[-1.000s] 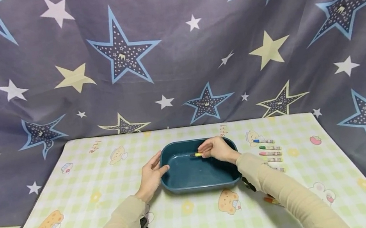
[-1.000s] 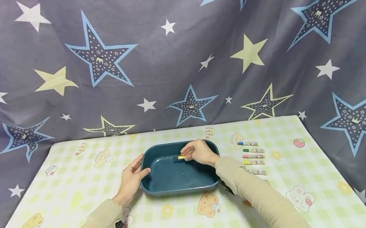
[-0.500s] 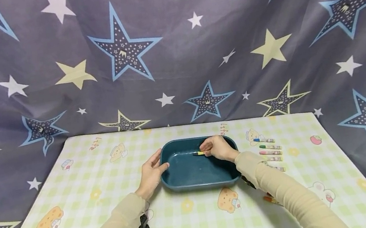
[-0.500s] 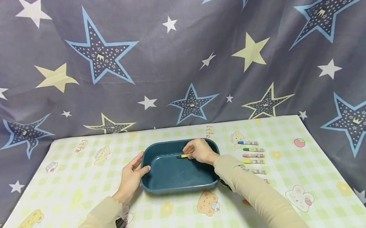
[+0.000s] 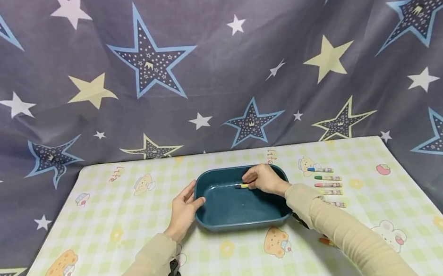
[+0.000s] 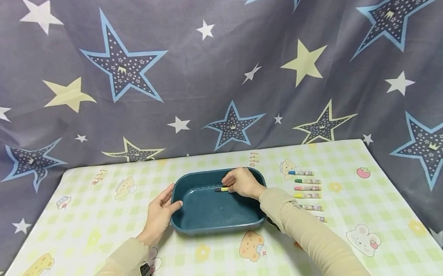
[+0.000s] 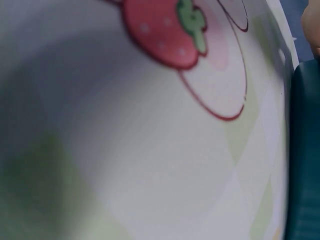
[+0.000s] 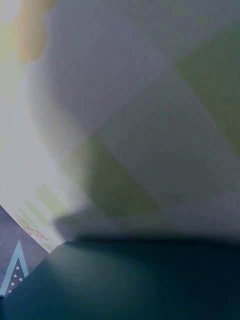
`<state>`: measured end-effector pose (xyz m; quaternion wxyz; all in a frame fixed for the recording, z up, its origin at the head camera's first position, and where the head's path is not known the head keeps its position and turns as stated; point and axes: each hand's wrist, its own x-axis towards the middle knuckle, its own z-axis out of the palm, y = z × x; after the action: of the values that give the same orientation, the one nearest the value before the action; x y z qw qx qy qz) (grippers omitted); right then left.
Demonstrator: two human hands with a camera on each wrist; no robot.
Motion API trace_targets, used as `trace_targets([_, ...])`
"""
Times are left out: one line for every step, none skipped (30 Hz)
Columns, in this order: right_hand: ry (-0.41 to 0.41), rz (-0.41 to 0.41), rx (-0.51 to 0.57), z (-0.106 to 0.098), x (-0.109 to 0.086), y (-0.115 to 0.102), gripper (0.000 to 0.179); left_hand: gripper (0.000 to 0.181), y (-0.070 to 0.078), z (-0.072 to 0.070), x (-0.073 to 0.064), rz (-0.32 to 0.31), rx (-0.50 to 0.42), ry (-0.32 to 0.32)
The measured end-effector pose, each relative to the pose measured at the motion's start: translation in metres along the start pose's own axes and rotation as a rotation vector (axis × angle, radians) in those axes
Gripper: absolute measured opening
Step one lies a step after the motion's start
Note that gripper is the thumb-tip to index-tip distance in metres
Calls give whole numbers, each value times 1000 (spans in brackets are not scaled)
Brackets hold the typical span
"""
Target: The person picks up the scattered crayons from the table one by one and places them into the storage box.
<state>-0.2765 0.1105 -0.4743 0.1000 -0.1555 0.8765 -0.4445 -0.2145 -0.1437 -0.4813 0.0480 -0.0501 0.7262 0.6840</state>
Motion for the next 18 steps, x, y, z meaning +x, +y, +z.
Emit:
trace_targets([-7, 6, 6, 0, 0, 0, 27, 63, 0, 0, 0, 0, 0, 1])
trace_targets([-14, 6, 11, 0, 0, 0, 27, 63, 0, 0, 0, -2, 1, 3])
trace_targets([-19, 6, 18, -1, 0, -1, 28, 63, 1, 0, 0, -5, 2, 4])
trace_targets([-24, 2, 28, -1, 0, -1, 28, 63, 1, 0, -1, -7, 2, 6])
trace_targets([-28, 8, 46, -2, 0, -1, 28, 63, 1, 0, -1, -8, 3, 5])
trace_targets([-28, 14, 68, -2, -1, -1, 29, 63, 1, 0, -1, -7, 3, 5])
trace_targets([-24, 11, 85, -3, -1, -1, 29, 63, 1, 0, -1, -5, 3, 4])
trace_targets([-21, 8, 109, -4, -1, -2, 30, 63, 1, 0, -1, -3, 3, 3])
trace_targets([-17, 0, 130, -5, -2, -2, 31, 62, 0, 0, 0, 0, 4, 3])
trace_targets([-16, 0, 154, -6, -3, -2, 32, 62, 0, 0, 0, 2, 4, 1])
trace_targets([-16, 2, 178, -7, -3, -2, 33, 62, 0, 0, 0, 3, 5, -1])
trace_targets([-16, 1, 197, -7, -4, -3, 34, 62, 0, -1, 0, 3, 4, -2])
trace_targets([-20, 2, 211, -8, -4, -3, 35, 62, -1, -1, 0, 3, 4, -2])
trace_targets([-24, 2, 223, -8, -4, -3, 35, 62, -1, -1, 0, 4, 4, -2])
trace_targets([-28, 2, 230, -8, -4, -3, 36, 62, -2, -1, 0, 3, 4, -2])
trace_targets([-29, 11, 237, -8, -4, -3, 36, 62, -2, -1, 0, 4, 1, -2])
trace_targets([-32, 14, 246, -8, -4, -4, 36, 62, -2, -1, 0, 3, -1, 1])
trace_targets([-36, 19, 251, -10, -6, -9, 36, 62, -2, -1, 1, 3, -2, 3])
